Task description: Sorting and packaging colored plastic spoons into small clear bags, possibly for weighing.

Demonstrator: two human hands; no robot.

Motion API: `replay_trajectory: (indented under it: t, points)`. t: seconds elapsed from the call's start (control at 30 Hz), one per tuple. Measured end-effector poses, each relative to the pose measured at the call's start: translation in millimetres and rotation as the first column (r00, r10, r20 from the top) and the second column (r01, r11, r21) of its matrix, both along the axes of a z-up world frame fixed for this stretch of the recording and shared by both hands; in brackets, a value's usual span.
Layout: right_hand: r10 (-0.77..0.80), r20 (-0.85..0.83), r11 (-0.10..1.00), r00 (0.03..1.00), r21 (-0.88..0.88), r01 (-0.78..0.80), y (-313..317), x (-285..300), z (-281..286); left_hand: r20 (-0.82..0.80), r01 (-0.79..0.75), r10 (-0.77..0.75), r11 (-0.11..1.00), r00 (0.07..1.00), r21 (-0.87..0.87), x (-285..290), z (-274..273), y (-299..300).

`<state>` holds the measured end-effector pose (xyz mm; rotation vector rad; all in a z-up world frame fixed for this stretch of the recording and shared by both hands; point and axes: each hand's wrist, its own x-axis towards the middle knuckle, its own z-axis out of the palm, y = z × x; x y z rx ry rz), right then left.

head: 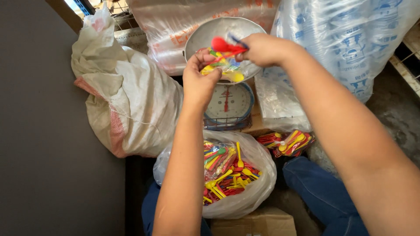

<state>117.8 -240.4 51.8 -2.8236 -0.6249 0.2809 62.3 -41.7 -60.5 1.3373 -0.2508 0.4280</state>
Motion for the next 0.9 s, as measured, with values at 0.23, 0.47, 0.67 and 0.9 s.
replay_trajectory:
  t: [0.23,0.47,0.67,0.9]
  points:
    - [0.047,-0.137,0.998,0.989,-0.039,-0.053,-8.7,3.4,-5.1,-0.162,-0.122,0.335,0.686,0.928,0.718,-29.8,34.3,-8.6]
    - [0.242,0.007,0.965,0.970,-0.104,-0.240,17.9,6.1,-39.9,-0.063,-0.289,0.376,0.799,0.924,0.527,-38.1,44.9,-23.5]
    - [0.144,-0.323,0.932,0.935,0.362,-0.018,-7.0,6.9,-4.5,0.260,-0.389,0.309,0.502,0.915,0.772,-34.8,35.6,3.9]
    - [0.542,-0.020,0.524,0.840,0.790,-0.319,5.9,-7.0,-2.4,-0.056,0.030,-0.020,0.983,0.998,0.180,-22.5,35.0,-0.8]
